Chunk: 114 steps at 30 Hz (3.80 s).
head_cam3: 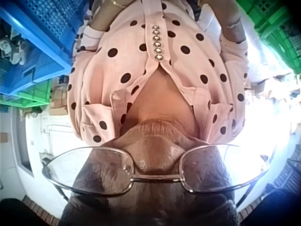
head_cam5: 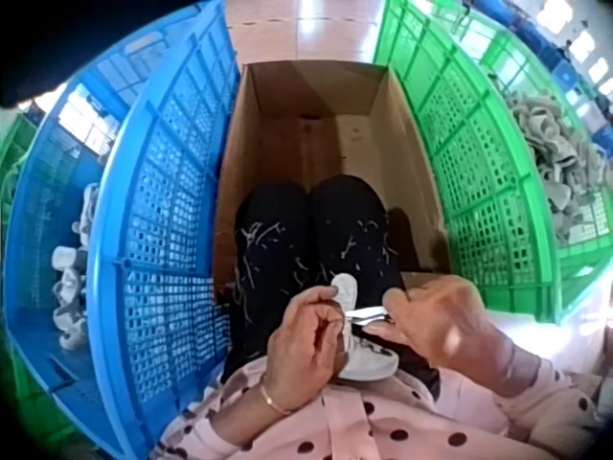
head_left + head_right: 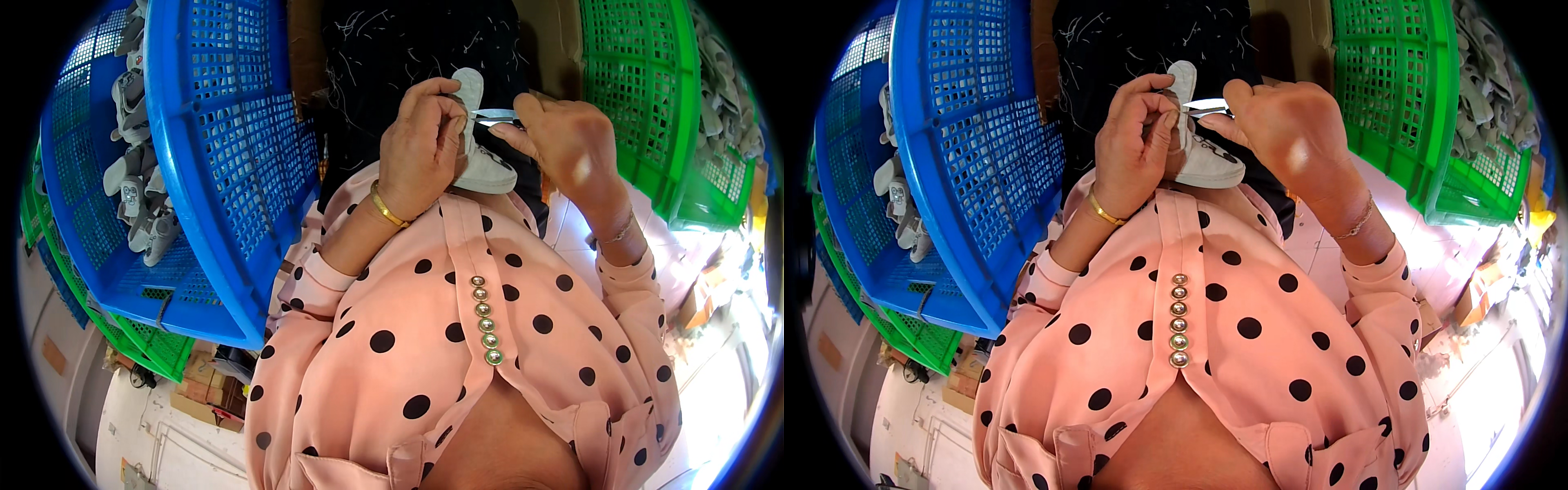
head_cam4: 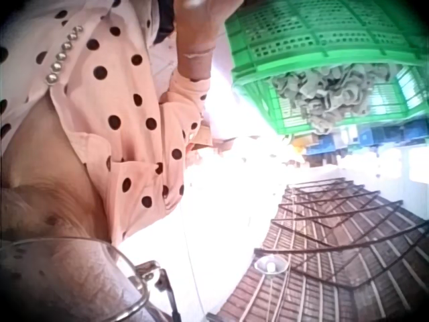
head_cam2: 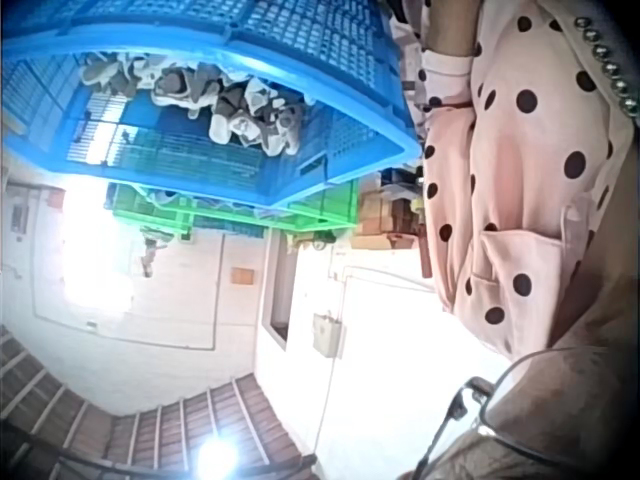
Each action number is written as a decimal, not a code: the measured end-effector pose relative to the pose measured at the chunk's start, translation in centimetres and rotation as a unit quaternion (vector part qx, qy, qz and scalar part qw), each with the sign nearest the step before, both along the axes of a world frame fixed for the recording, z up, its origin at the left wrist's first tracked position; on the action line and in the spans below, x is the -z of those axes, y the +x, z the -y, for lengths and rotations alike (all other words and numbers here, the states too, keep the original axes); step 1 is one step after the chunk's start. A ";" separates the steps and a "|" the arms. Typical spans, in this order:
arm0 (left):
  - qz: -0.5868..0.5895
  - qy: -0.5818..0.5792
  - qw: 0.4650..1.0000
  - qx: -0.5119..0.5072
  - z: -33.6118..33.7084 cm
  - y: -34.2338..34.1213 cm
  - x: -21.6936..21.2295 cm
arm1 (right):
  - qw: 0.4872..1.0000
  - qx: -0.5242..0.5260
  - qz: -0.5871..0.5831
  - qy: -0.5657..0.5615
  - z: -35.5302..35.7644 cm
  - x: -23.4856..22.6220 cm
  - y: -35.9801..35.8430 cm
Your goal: The person sits on the floor and uses scissors to trim loose threads and excess fabric from the edges of small white fabric items. They handle the items one by one, picking them from a blue basket, cutting the edges, and placing them into a green basket.
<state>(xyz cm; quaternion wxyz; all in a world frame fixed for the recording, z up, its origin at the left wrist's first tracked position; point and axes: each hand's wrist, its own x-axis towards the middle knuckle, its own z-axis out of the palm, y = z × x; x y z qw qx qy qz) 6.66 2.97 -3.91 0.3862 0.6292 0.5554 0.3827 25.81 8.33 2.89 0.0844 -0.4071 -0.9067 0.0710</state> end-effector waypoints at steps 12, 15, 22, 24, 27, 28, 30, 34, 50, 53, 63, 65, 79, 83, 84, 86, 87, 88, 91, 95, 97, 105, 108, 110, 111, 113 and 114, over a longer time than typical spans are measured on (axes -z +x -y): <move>0.010 0.000 1.000 0.000 0.1 0.0 0.1 | 0.999 0.003 0.042 0.023 0.4 -0.1 -0.4; 0.032 -0.008 0.999 -0.010 0.1 0.2 0.3 | 0.998 0.014 0.049 0.030 0.7 0.1 -0.4; 0.051 -0.012 0.999 -0.008 0.1 -0.7 0.4 | 0.998 0.058 0.014 0.015 1.9 2.2 -0.2; 0.122 -0.033 0.992 -0.021 0.2 -0.7 0.6 | 0.997 0.067 0.010 0.023 2.1 2.9 -0.3; 0.193 -0.131 0.972 -0.035 0.2 -0.9 0.7 | 0.997 0.075 0.009 0.023 2.2 3.5 -0.3; 0.209 -0.175 0.961 -0.040 0.2 -1.1 0.6 | 0.997 0.078 0.010 0.025 2.3 3.7 -0.3; 0.225 -0.169 0.959 -0.033 -0.1 -1.3 0.8 | 0.996 0.083 0.013 0.028 2.5 4.2 -0.2; 0.254 -0.197 0.947 0.027 -0.3 -1.7 1.5 | 0.994 0.105 -0.035 0.008 2.9 5.0 -1.1; 0.372 -0.308 0.875 0.030 -1.1 -2.4 0.1 | 1.000 0.012 -0.023 0.004 0.7 1.9 0.3; 0.382 -0.311 0.870 0.030 -1.1 -2.5 -0.1 | 1.000 -0.007 -0.016 0.016 0.4 1.8 0.0; 0.395 -0.316 0.862 0.016 -1.0 -2.5 0.2 | 0.999 -0.021 -0.007 -0.029 0.2 0.9 -0.3; 0.390 -0.314 0.865 0.015 -0.9 -2.6 0.3 | 0.999 -0.026 -0.004 -0.042 0.1 0.9 -0.3; 0.394 -0.311 0.865 0.009 -0.9 -2.6 0.2 | 0.998 -0.007 -0.022 -0.058 0.5 1.0 0.0; 0.398 -0.314 0.862 0.006 -0.9 -2.7 0.0 | 0.999 -0.015 0.001 -0.037 0.4 0.9 -0.2; 0.400 -0.315 0.861 0.006 -0.9 -2.7 0.1 | 0.999 -0.017 0.009 -0.035 0.4 0.9 -0.2; 0.401 -0.316 0.860 0.005 -0.9 -2.7 0.2 | 0.999 -0.025 0.015 -0.022 0.4 1.0 -0.2; 0.399 -0.317 0.860 0.004 -0.9 -2.6 0.1 | 0.999 -0.029 0.018 -0.016 0.5 1.0 -0.2; 0.397 -0.319 0.861 0.002 -0.9 -2.6 0.1 | 0.999 -0.031 0.019 -0.010 0.5 1.0 -0.3; 0.400 -0.323 0.857 -0.005 -0.9 -2.6 0.0 | 0.999 -0.033 0.023 -0.003 0.7 1.2 -0.4; 0.397 -0.319 0.861 -0.003 -0.8 -2.6 0.0 | 0.999 -0.028 0.035 -0.027 0.9 1.6 -0.2; 0.373 -0.311 0.874 -0.012 -0.6 -2.5 -0.3 | 0.998 -0.002 0.019 -0.061 1.1 2.1 0.1; 0.407 -0.304 0.861 0.012 -0.7 -2.7 0.0 | 0.950 0.172 -0.128 -0.226 2.1 2.1 -1.7; 0.389 -0.294 0.873 0.014 -0.7 -2.6 -0.2 | 0.952 0.193 -0.029 -0.237 2.7 3.0 -3.2; 0.384 -0.290 0.877 0.008 -0.6 -2.6 -0.3 | 0.957 0.180 0.010 -0.228 2.1 3.6 -2.7; 0.386 -0.290 0.876 0.006 -0.6 -2.6 -0.4 | 0.958 0.232 0.017 -0.171 1.0 4.2 -1.8; 0.382 -0.290 0.877 -0.004 -0.5 -2.6 -0.5 | 0.943 0.328 0.029 -0.053 -1.3 5.3 0.3; 0.376 -0.291 0.880 -0.015 -0.2 -2.6 -0.6 | 0.937 0.341 -0.034 -0.067 -1.9 5.5 1.1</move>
